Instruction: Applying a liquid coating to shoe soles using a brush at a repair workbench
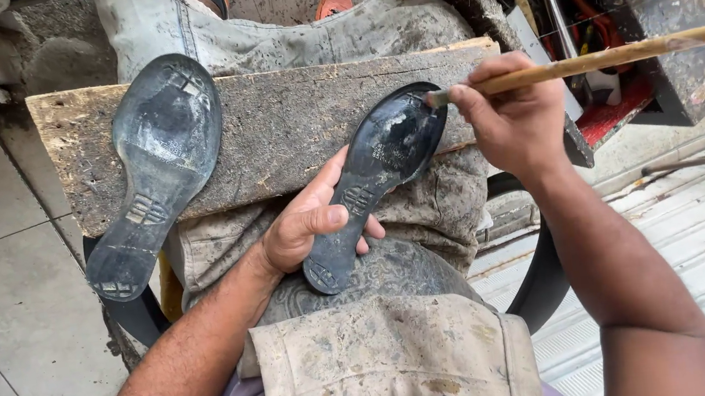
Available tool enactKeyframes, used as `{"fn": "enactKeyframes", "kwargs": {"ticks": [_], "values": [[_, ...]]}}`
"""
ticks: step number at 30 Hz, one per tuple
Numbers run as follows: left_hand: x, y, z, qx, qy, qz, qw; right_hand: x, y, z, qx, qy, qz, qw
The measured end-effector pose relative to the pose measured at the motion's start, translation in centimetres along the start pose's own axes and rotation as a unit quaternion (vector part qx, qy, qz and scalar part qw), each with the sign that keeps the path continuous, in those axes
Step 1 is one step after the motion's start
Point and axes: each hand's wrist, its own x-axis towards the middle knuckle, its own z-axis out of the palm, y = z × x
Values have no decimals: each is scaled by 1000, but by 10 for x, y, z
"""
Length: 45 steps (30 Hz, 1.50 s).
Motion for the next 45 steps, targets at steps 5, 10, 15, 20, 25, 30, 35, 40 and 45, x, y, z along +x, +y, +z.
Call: {"fn": "enactKeyframes", "kwargs": {"ticks": [5,10,15,20,25,30,35,40,45], "values": [[0,0,0,-11,-2,3,1000,-2,-31,10,-5,-107,6,994],[1,-2,-3,0,-13,-1,1000,-2,-19,-3,-79,-36,9,996],[2,-1,-2,0,-18,2,1000,8,-23,-8,-185,-64,59,979],[1,-8,-8,8,-17,0,1000,0,-3,19,-116,-105,-130,979],[2,-8,-7,26,-19,8,999,3,-19,17,-90,-163,-167,968],[3,-5,-5,37,-10,12,999,-12,-26,3,-290,-79,-126,945],[3,-5,-3,22,-9,6,1000,-17,-36,10,-170,-71,-19,983],[3,-5,-4,18,-1,6,1000,0,-2,10,-23,34,-8,999],[3,-6,-3,18,-2,1,1000,-5,-38,30,81,-102,56,990]]}}
